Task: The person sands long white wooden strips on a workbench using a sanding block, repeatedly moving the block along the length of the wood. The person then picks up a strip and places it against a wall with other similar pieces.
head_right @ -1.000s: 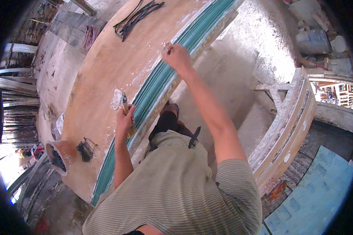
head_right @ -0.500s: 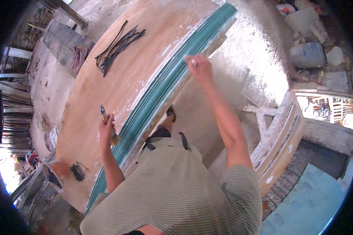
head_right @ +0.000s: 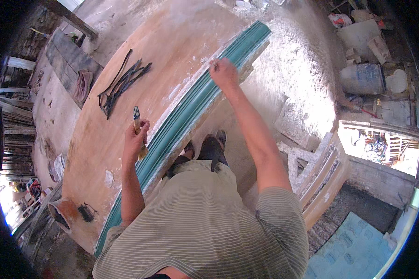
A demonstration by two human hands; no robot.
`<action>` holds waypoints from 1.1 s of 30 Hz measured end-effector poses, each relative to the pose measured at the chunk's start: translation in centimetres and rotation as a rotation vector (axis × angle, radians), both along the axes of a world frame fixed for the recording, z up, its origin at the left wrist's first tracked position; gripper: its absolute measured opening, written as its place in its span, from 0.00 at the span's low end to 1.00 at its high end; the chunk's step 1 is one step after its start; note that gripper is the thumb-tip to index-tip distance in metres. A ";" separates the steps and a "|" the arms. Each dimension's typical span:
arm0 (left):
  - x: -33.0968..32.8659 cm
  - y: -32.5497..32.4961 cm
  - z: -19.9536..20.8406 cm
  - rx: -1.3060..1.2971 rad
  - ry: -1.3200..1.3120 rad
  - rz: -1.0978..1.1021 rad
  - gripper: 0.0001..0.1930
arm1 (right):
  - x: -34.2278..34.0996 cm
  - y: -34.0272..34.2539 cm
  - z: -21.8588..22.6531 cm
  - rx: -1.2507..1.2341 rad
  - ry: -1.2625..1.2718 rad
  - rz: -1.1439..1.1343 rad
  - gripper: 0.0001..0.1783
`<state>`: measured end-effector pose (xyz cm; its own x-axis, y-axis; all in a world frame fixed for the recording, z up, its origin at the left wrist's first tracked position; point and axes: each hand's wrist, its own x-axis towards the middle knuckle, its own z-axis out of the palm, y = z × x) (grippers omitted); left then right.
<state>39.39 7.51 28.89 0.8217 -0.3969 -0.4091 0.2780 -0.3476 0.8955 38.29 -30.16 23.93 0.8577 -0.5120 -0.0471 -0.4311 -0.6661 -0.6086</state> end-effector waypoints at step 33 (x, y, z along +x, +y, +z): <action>-6.5 -29.2 4.0 0.149 0.110 0.452 0.13 | 13.0 -45.5 -2.3 -0.430 -0.111 0.093 0.19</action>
<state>32.89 -21.67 32.89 0.8472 0.0592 -0.5280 0.5205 -0.2921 0.8024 51.28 -75.71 21.66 0.8887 -0.3859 0.2474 -0.3057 -0.9011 -0.3076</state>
